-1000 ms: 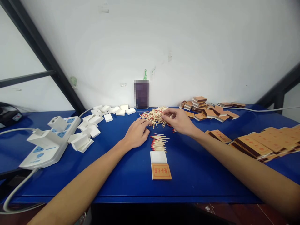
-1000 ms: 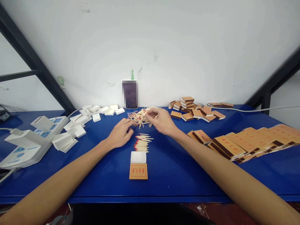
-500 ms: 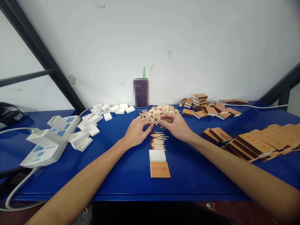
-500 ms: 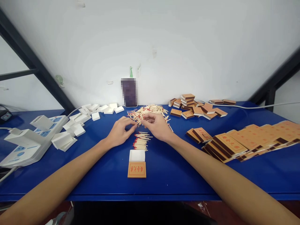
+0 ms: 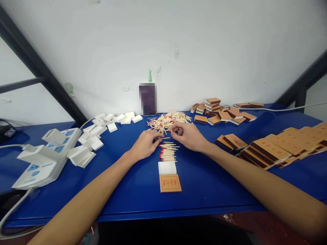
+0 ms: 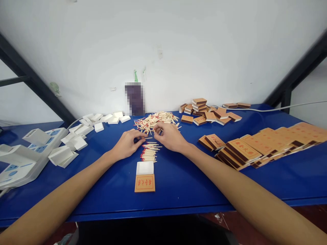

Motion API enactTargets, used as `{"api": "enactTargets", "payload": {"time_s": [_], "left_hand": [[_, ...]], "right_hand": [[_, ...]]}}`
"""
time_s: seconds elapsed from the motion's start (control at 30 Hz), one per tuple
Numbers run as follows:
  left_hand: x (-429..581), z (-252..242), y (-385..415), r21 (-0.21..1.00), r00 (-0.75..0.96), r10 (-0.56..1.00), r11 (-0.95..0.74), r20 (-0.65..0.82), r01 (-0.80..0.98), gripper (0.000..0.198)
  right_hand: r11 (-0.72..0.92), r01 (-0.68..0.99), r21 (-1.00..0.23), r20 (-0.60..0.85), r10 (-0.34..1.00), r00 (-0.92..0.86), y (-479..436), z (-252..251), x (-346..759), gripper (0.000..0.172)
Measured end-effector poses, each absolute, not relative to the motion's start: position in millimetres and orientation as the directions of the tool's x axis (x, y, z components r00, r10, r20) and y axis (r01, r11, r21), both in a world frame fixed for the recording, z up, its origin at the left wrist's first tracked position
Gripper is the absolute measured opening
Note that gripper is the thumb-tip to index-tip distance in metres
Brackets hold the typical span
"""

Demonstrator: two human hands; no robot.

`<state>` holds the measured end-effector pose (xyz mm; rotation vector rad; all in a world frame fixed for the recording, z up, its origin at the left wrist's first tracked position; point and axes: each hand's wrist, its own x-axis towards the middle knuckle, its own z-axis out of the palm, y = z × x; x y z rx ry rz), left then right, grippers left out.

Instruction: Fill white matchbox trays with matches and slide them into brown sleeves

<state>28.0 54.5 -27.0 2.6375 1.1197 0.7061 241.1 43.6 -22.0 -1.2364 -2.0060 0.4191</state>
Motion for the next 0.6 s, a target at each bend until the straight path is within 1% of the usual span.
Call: {"api": "enactTargets", "payload": {"time_s": [0.1, 0.2, 0.33, 0.43, 0.53, 0.6], "left_hand": [[28.4, -26.2, 53.6, 0.351, 0.599, 0.719, -0.695, 0.353, 0.627, 0.015], [28.9, -25.4, 53.4, 0.313, 0.62, 0.705, -0.709, 0.345, 0.632, 0.016], [29.1, -25.4, 54.4, 0.284, 0.638, 0.694, -0.719, 0.334, 0.634, 0.018], [28.9, -26.7, 55.3, 0.3, 0.619, 0.708, -0.705, 0.339, 0.642, 0.016], [28.2, -27.7, 55.5, 0.336, 0.596, 0.714, -0.699, 0.366, 0.631, 0.021], [27.7, -27.8, 55.2, 0.336, 0.597, 0.707, -0.707, 0.38, 0.623, 0.02]], "right_hand": [[0.475, 0.606, -0.638, 0.423, 0.874, -0.24, 43.8, -22.4, 241.3, 0.007], [0.469, 0.588, -0.659, 0.424, 0.877, -0.224, 44.2, -22.3, 241.0, 0.007], [0.434, 0.566, -0.701, 0.364, 0.9, -0.239, 43.9, -21.7, 239.3, 0.014], [0.427, 0.565, -0.706, 0.328, 0.904, -0.274, 43.8, -22.6, 238.5, 0.018], [0.469, 0.515, -0.718, 0.35, 0.882, -0.315, 44.0, -24.4, 237.8, 0.02], [0.491, 0.47, -0.733, 0.368, 0.868, -0.334, 43.9, -25.0, 236.9, 0.021]]}}
